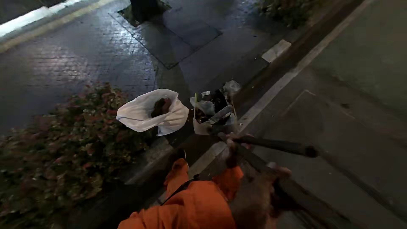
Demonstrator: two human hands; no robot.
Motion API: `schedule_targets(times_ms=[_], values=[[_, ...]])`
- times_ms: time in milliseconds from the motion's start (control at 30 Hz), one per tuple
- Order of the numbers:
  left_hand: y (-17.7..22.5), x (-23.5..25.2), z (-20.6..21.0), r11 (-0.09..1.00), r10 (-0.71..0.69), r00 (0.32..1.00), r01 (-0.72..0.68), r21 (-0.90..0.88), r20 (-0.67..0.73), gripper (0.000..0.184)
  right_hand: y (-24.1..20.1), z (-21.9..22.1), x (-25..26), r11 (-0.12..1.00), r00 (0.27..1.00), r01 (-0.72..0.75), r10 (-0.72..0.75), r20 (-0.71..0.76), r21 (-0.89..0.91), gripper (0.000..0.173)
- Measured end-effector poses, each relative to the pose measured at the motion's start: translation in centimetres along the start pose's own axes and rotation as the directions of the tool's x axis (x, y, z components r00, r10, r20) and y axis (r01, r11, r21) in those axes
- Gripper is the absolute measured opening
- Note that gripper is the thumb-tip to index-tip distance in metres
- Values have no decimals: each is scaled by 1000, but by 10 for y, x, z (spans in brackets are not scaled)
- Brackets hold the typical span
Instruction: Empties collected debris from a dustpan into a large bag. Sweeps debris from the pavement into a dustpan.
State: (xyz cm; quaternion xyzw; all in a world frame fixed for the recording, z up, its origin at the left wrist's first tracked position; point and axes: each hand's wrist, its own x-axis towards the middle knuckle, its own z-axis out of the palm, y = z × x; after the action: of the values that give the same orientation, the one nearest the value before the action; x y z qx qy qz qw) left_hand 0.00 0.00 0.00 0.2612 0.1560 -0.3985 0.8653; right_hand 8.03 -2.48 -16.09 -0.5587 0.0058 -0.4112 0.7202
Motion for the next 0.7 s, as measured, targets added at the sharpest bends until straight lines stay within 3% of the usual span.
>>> schedule_targets(times_ms=[67, 133, 167, 200, 233, 267, 300, 333, 400, 433, 467, 533, 633, 700], values=[[16, -4, -9, 985, -40, 988, 13, 175, 149, 21, 49, -26, 5, 987, 994, 88, -97, 58, 135, 40], [47, 0, -47, 915, -97, 949, -33, 402, 299, 40, 49, -24, 15, 982, 1000, 8, -12, 24, 189, 42], [68, 3, -78, 863, -55, 938, -128, 489, 343, 41, 51, -19, 19, 975, 1000, 0, -1, 2, 221, 42], [92, 1, -113, 802, 36, 953, -208, 560, 302, 36, 53, -15, 24, 964, 1000, -24, 19, 21, 266, 42], [120, -4, -151, 749, 156, 975, -223, 624, 160, 30, 53, -10, 27, 954, 996, -66, 48, 70, 293, 41], [150, -9, -192, 710, 322, 945, -203, 674, -55, 27, 52, -3, 31, 943, 990, -115, 81, 118, 313, 39], [183, -13, -237, 660, 497, 822, -149, 736, -279, 27, 50, 7, 37, 933, 982, -159, 115, 153, 321, 38], [219, -14, -285, 593, 641, 619, -24, 805, -454, 30, 48, 20, 43, 928, 973, -199, 149, 177, 313, 37], [286, -16, -392, 537, 799, 193, 197, 820, -569, 57, 46, 50, 54, 922, 952, -270, 213, 220, 276, 35], [315, -17, -438, 550, 809, 64, 268, 791, -584, 77, 48, 66, 60, 917, 939, -302, 240, 246, 260, 34], [342, -16, -473, 593, 784, 6, 292, 751, -621, 95, 52, 84, 67, 911, 926, -329, 258, 276, 250, 34], [379, -6, -519, 687, 687, 13, 317, 654, -727, 106, 63, 122, 78, 892, 894, -389, 305, 328, 231, 35], [401, 12, -547, 762, 582, 73, 300, 574, -810, 65, 90, 184, 94, 866, 829, -462, 345, 439, 193, 29], [402, 15, -538, 709, 588, 141, 384, 592, -796, 54, 111, 230, 100, 840, 776, -529, 421, 470, 121, 25]])
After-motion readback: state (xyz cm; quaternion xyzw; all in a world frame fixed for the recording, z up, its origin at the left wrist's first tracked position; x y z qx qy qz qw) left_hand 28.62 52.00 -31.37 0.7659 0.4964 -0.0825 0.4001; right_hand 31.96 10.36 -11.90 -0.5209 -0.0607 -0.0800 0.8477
